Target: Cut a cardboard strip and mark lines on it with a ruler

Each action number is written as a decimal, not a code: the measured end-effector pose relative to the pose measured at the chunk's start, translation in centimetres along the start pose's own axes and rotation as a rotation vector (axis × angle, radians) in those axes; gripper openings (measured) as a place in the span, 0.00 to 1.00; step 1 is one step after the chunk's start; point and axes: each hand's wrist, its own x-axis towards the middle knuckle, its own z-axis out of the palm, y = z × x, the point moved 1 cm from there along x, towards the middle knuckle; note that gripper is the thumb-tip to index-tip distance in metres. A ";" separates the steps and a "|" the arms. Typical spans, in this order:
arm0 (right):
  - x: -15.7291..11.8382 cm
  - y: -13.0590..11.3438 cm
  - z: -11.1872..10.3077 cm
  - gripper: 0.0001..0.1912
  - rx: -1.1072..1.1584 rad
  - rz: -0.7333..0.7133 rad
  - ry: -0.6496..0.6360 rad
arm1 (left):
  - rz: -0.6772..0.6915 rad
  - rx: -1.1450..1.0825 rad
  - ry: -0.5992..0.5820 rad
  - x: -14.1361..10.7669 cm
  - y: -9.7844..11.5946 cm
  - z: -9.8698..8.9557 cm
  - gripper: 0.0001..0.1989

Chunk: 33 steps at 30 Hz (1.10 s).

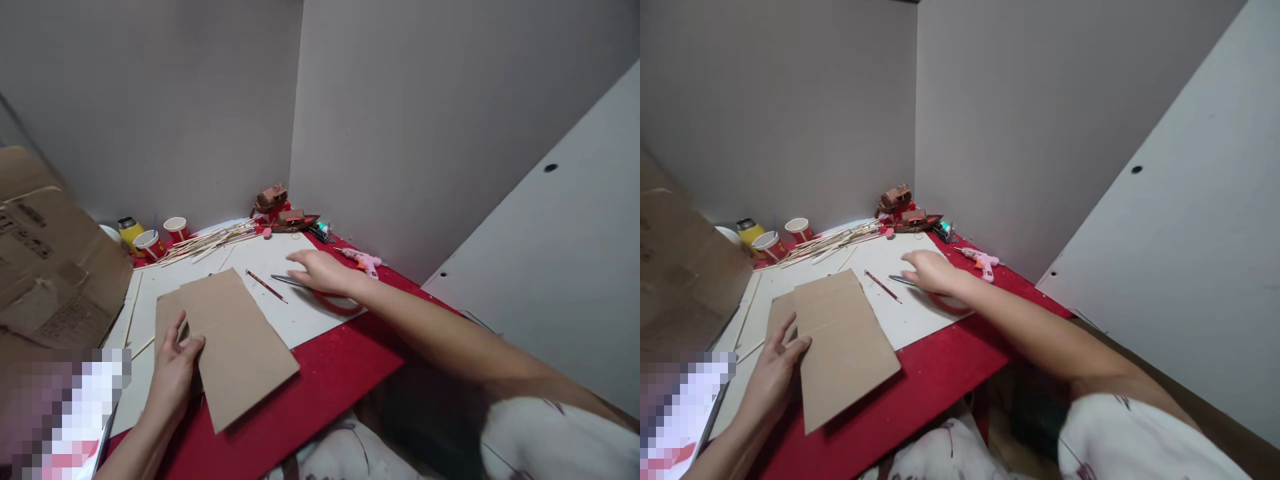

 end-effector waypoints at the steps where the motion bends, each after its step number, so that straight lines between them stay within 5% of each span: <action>1: -1.5 1.2 0.5 0.15 -0.030 0.037 -0.001 | 0.024 -0.006 0.011 0.0 0.4 0.0 0.48; 9: -7.9 4.0 2.7 0.16 -0.175 0.140 -0.017 | 0.163 0.201 0.190 0.2 3.2 -0.8 0.44; 16: -6.5 4.9 1.0 0.21 -0.202 0.205 -0.151 | 0.361 0.640 0.117 1.4 3.0 -1.6 0.40; 20: -5.4 5.0 0.9 0.31 -0.175 0.208 -0.194 | 0.460 0.816 0.174 1.7 2.3 -2.2 0.39; 26: -4.2 4.9 0.2 0.31 -0.056 0.177 -0.073 | 0.490 1.120 0.217 1.5 2.1 -2.9 0.39; 33: -3.8 8.7 -4.2 0.26 0.033 0.420 0.166 | 0.486 1.247 0.119 1.7 2.3 -2.8 0.36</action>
